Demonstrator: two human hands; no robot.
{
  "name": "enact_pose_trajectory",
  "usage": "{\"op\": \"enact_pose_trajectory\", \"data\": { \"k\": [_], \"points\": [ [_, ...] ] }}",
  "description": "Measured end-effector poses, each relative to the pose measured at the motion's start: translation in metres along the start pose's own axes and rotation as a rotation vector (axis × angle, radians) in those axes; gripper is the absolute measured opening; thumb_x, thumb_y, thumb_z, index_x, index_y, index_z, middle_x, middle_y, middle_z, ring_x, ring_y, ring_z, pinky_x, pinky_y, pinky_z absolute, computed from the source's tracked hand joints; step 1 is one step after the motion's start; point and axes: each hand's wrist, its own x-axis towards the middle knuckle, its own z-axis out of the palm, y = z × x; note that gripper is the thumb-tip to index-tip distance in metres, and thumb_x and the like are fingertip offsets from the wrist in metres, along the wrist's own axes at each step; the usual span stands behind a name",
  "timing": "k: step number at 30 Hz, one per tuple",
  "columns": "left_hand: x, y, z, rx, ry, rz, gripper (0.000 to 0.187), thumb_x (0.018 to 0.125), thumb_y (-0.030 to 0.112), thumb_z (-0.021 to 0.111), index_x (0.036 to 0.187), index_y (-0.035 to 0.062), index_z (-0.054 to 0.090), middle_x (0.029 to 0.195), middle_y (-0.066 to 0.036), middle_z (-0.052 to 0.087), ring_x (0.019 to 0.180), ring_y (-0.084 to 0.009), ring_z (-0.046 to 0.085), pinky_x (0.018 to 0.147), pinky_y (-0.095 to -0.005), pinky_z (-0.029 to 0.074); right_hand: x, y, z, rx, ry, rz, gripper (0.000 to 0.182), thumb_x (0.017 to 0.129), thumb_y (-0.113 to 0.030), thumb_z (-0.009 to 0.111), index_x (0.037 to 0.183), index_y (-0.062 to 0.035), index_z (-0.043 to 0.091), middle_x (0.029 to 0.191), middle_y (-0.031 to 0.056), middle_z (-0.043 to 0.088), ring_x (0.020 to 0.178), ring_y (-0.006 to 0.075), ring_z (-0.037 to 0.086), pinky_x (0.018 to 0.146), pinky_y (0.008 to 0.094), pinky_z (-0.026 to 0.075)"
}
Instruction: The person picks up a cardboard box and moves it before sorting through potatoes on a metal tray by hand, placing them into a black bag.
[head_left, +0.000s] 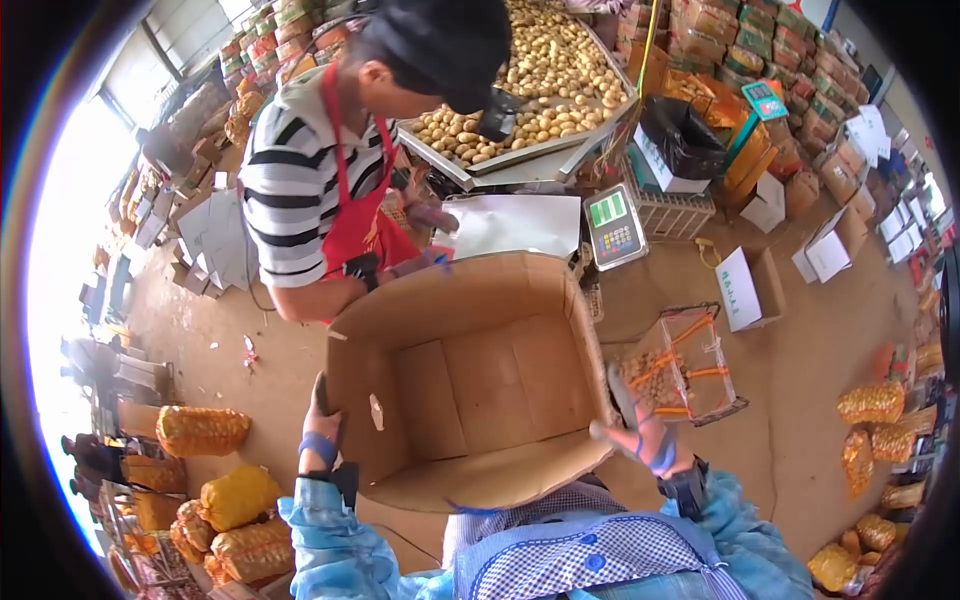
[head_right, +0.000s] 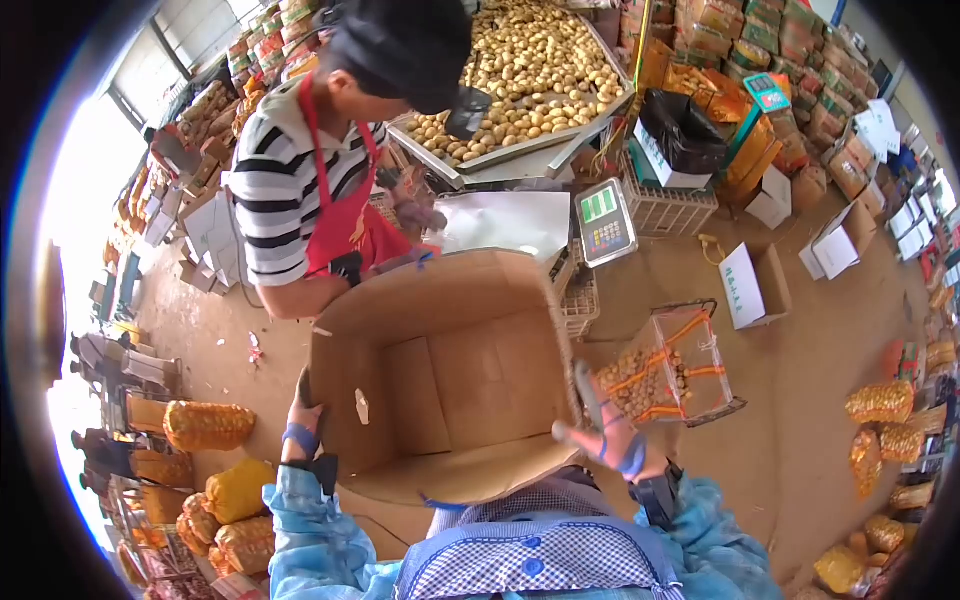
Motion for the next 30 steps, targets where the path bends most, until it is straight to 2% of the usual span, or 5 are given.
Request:
{"op": "enact_pose_trajectory", "data": {
  "k": [2,6,16,23,30],
  "points": [
    [-0.029,0.002,-0.026,-0.352,-0.123,-0.086,0.080,0.079,-0.019,0.050,0.149,0.0141,0.031,0.140,-0.012,0.049,0.125,-0.0265,0.051,0.103,-0.0361,0.047,-0.016,-0.003,-0.006,0.211,-0.101,-0.062,0.085,0.081,-0.027,0.076,0.151,-0.0125,0.031,0.153,0.0215,0.031,0.143,0.0367,0.028,0.117,0.0446,0.022],
    [-0.094,-0.009,-0.014,-0.235,0.093,-0.117,0.068,0.080,-0.011,0.054,0.142,0.0127,0.039,0.131,-0.008,0.053,0.116,-0.0250,0.055,0.094,-0.0395,0.051,-0.002,-0.013,-0.015,0.122,-0.445,-0.365,0.073,0.087,-0.047,0.062,0.147,-0.0134,0.039,0.152,0.0206,0.033,0.145,0.0407,0.020,0.117,0.0547,0.015],
    [-0.129,0.015,0.031,-0.113,0.136,-0.205,0.059,0.085,-0.002,0.056,0.140,0.0076,0.037,0.128,-0.014,0.053,0.116,-0.0268,0.055,0.093,-0.0350,0.052,-0.014,0.020,-0.023,0.266,-0.805,-0.328,0.076,0.086,-0.055,0.061,0.144,-0.0112,0.043,0.153,0.0232,0.028,0.144,0.0424,0.018,0.117,0.0560,0.009],
    [-0.126,-0.011,-0.001,0.454,0.040,-0.009,0.052,0.086,0.003,0.061,0.135,0.0091,0.042,0.127,-0.014,0.053,0.116,-0.0283,0.055,0.091,-0.0328,0.053,-0.020,0.019,-0.031,0.363,-0.683,-0.316,0.079,0.086,-0.057,0.060,0.148,-0.0142,0.038,0.157,0.0202,0.021,0.146,0.0427,0.010,0.118,0.0556,0.006],
    [-0.141,-0.008,0.017,0.167,0.100,-0.060,0.051,0.089,0.005,0.057,0.137,0.0089,0.039,0.127,-0.014,0.052,0.113,-0.0275,0.056,0.092,-0.0373,0.052,-0.031,0.032,-0.019,0.349,-0.576,-0.329,0.081,0.084,-0.055,0.062,0.152,-0.0215,0.032,0.160,0.0175,0.016,0.147,0.0410,0.007,0.117,0.0548,0.002]
  ]
}}
